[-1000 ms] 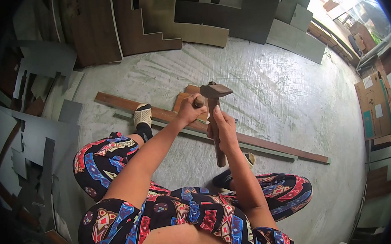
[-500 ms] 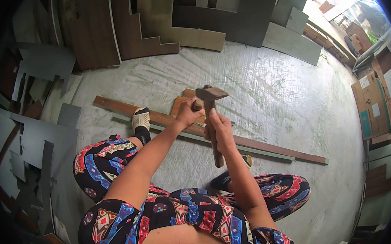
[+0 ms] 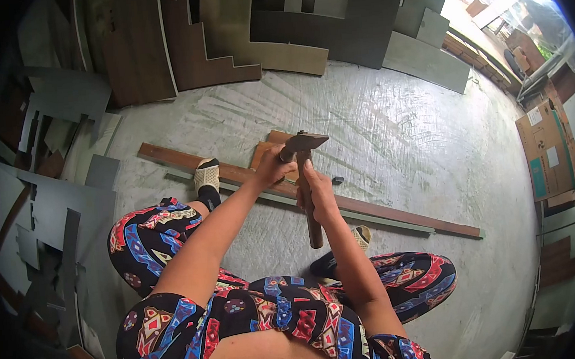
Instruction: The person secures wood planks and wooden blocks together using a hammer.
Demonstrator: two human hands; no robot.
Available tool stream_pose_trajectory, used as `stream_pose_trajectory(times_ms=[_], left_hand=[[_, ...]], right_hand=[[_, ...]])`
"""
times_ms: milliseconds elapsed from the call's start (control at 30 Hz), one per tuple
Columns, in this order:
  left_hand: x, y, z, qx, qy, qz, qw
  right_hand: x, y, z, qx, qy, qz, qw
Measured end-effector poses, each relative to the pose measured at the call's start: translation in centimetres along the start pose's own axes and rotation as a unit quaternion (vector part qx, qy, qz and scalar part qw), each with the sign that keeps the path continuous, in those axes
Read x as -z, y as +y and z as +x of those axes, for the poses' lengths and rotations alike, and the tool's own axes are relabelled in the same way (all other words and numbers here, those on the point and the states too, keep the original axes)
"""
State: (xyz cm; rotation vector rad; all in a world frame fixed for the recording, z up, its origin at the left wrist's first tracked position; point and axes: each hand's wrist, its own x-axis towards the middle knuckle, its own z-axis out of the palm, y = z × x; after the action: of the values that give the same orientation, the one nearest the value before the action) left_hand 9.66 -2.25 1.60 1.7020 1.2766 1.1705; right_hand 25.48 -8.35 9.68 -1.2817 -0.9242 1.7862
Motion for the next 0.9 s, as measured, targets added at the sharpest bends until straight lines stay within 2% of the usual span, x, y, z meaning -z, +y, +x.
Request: stream_pose_trajectory(times_ms=[67, 167, 267, 367, 467, 600, 800, 900], left_hand=[[-0.2, -0.1, 0.1, -0.007, 0.006, 0.003, 1.000], [-0.3, 0.6, 0.2, 0.049, 0.007, -0.030, 0.998], [-1.1, -0.3, 0.5, 0.010, 0.028, -0.008, 1.000], [-1.2, -0.7, 0.1, 0.058, 0.007, -0.003, 0.998], [-1.5, -0.8, 0.0, 0.047, 0.039, -0.006, 0.998], [-1.6, -0.5, 0.0, 0.048, 0.030, 0.015, 0.998], [-1.1, 1.0, 0.1, 0.032, 0.020, -0.054, 0.998], [-1.5, 0.1, -0.1, 0.029, 0.027, -0.040, 0.998]], right_hand=[[0.0, -0.3, -0.3, 0.015, 0.007, -0.017, 1.000], [0.2, -0.9, -0.7, 0.031, 0.011, -0.025, 0.999], [0.2, -1.8, -1.2, 0.062, 0.007, -0.014, 0.998], [-0.1, -2.7, -1.6, 0.076, 0.007, -0.010, 0.997], [-0.2, -3.2, -2.0, 0.089, 0.002, -0.012, 0.996], [-0.6, -3.2, -2.1, 0.111, -0.006, -0.004, 0.994], [-0.5, -1.2, -1.3, 0.010, 0.018, -0.037, 0.999], [-0.4, -1.5, -1.4, 0.041, 0.014, -0.039, 0.998]])
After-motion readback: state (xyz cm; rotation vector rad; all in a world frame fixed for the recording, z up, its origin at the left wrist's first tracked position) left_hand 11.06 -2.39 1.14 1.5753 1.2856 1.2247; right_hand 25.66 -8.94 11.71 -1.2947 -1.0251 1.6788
